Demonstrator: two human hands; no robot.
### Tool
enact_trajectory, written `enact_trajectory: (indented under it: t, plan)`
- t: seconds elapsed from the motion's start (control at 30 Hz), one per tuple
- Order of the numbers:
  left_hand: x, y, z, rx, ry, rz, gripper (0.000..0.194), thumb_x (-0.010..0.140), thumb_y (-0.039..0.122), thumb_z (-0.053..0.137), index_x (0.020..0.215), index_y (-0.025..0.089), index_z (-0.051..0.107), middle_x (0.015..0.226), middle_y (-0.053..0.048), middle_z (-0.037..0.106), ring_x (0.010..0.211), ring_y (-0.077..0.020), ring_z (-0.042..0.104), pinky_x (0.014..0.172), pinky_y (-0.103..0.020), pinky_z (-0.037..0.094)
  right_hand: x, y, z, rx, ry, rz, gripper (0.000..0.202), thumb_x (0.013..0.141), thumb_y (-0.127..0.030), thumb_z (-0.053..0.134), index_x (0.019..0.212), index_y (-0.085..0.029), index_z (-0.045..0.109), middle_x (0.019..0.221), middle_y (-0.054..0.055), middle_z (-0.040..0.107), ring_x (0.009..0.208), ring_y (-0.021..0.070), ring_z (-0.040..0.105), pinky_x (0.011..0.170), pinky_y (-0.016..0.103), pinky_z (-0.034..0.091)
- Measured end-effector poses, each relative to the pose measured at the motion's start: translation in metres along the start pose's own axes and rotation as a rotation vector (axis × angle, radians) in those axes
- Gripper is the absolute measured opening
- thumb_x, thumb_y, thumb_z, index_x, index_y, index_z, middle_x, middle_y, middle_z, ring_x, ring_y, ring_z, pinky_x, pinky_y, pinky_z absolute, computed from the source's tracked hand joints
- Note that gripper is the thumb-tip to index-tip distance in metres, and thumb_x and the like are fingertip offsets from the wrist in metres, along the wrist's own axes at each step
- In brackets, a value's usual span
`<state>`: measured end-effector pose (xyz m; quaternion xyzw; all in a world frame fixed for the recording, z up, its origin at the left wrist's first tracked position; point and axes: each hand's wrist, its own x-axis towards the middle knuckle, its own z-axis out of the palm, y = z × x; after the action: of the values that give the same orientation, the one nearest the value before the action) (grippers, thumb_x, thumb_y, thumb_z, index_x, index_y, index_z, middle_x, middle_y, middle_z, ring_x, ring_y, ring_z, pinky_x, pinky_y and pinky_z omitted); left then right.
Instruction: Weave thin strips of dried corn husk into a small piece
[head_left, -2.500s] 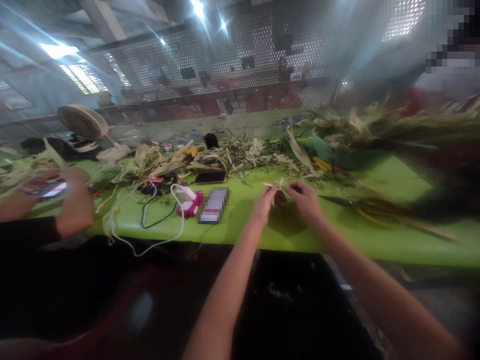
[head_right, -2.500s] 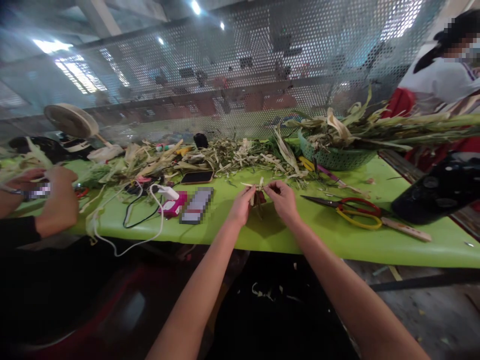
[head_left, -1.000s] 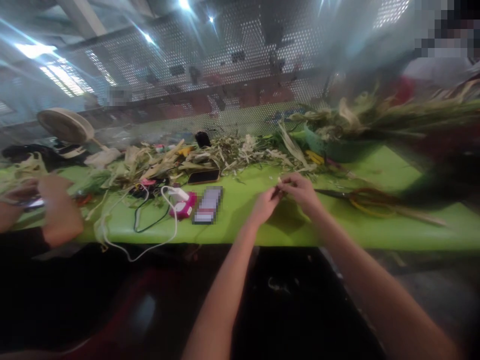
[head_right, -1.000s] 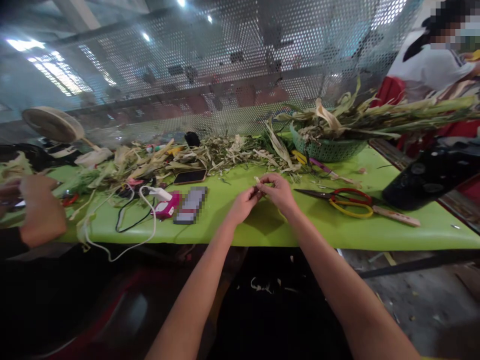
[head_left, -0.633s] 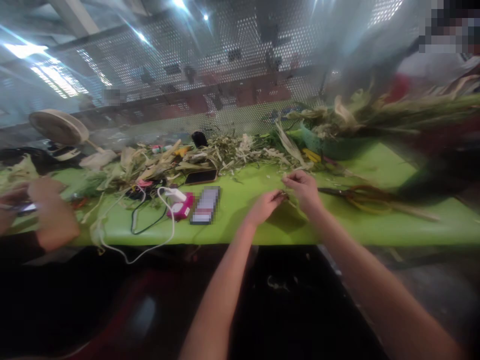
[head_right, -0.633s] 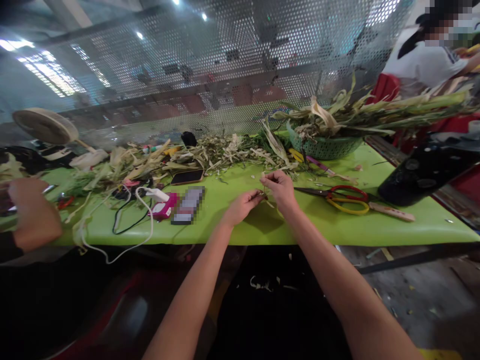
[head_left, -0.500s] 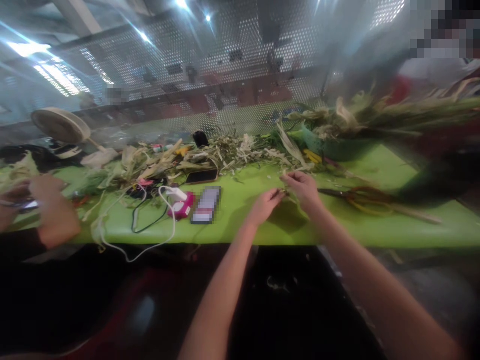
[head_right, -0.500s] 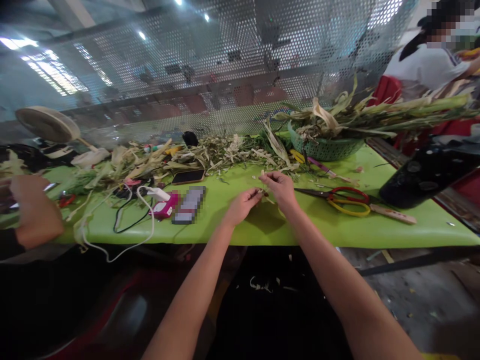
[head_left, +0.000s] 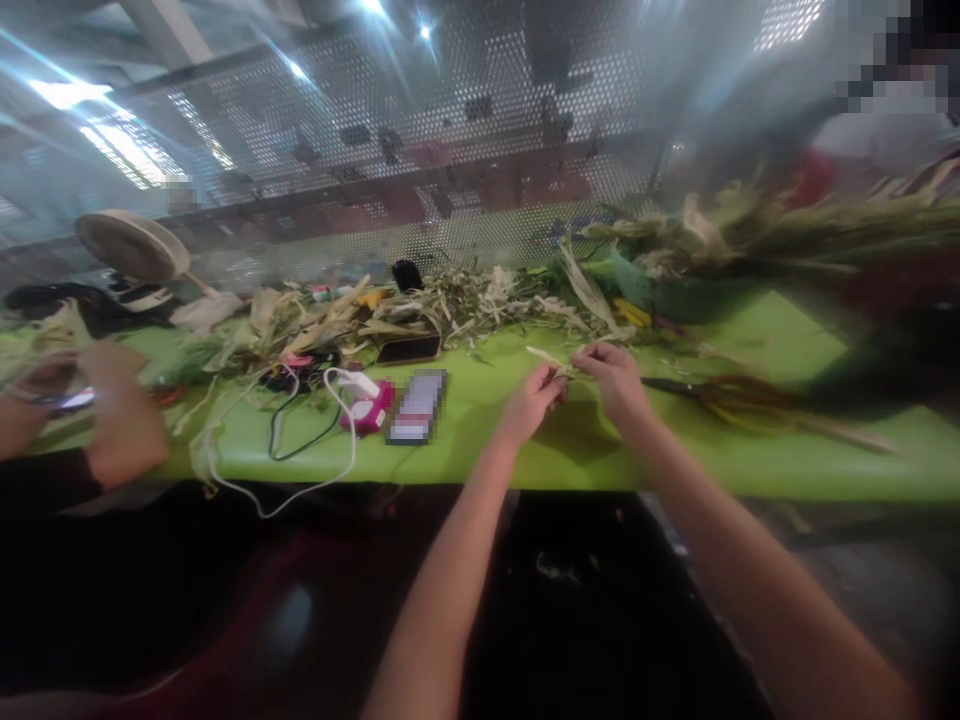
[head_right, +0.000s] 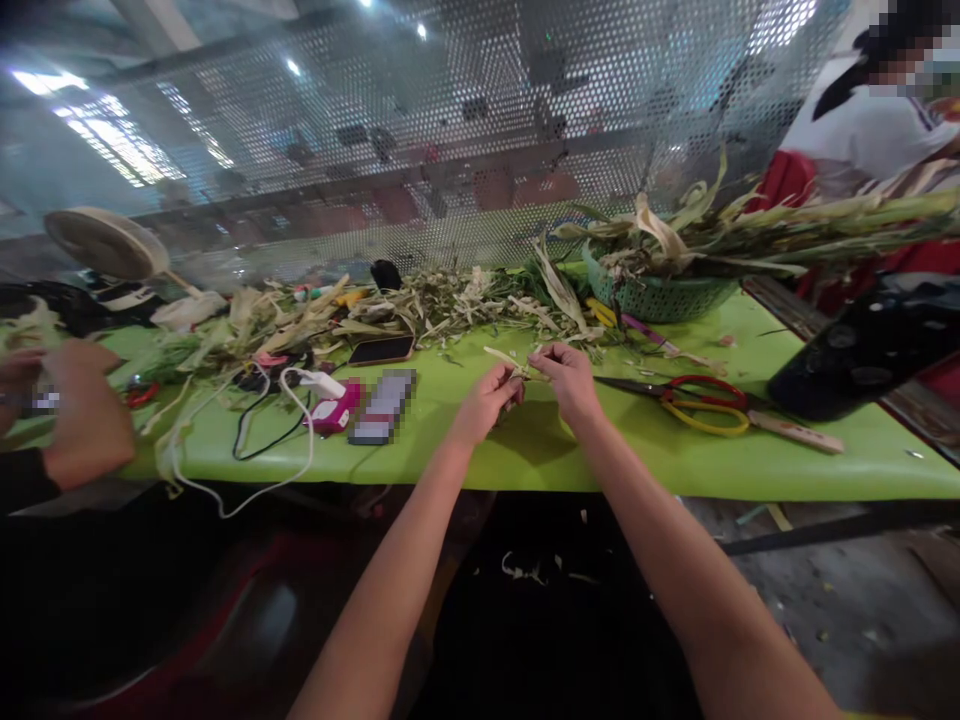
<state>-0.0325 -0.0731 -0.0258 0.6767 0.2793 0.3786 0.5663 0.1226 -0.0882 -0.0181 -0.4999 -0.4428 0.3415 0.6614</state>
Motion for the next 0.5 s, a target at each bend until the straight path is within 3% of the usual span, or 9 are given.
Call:
enact_trajectory:
  t: [0.27,0.5]
  plan:
    - [0.0,-0.0027,-0.0008,-0.09,0.084,0.016,0.025,0.091,0.043,0.055,0.093,0.018,0.058,0.082,-0.002,0.066,0.065,-0.0105,0.052,0.065,-0.025,0.041,-0.0056,-0.003,-0.0019,-0.042,-0.096,-0.026,0.033,0.076,-0.052,0.069,0.071,-0.019,0.063,0.069,0.0,0.059,0.066,0.0143,0.05,0.064,0.029,0.037]
    - [0.0014,-0.0053,-0.0019,-0.127,0.138,-0.002,0.025,0.09,0.042,0.057,0.089,0.017,0.059,0.074,-0.001,0.063,0.063,-0.0099,0.052,0.062,-0.023,0.04,-0.0058,0.001,0.0007,-0.122,-0.137,-0.056,0.033,0.069,-0.049,0.075,0.065,-0.019,0.061,0.063,-0.001,0.056,0.063,0.0138,0.048,0.062,0.029,0.037]
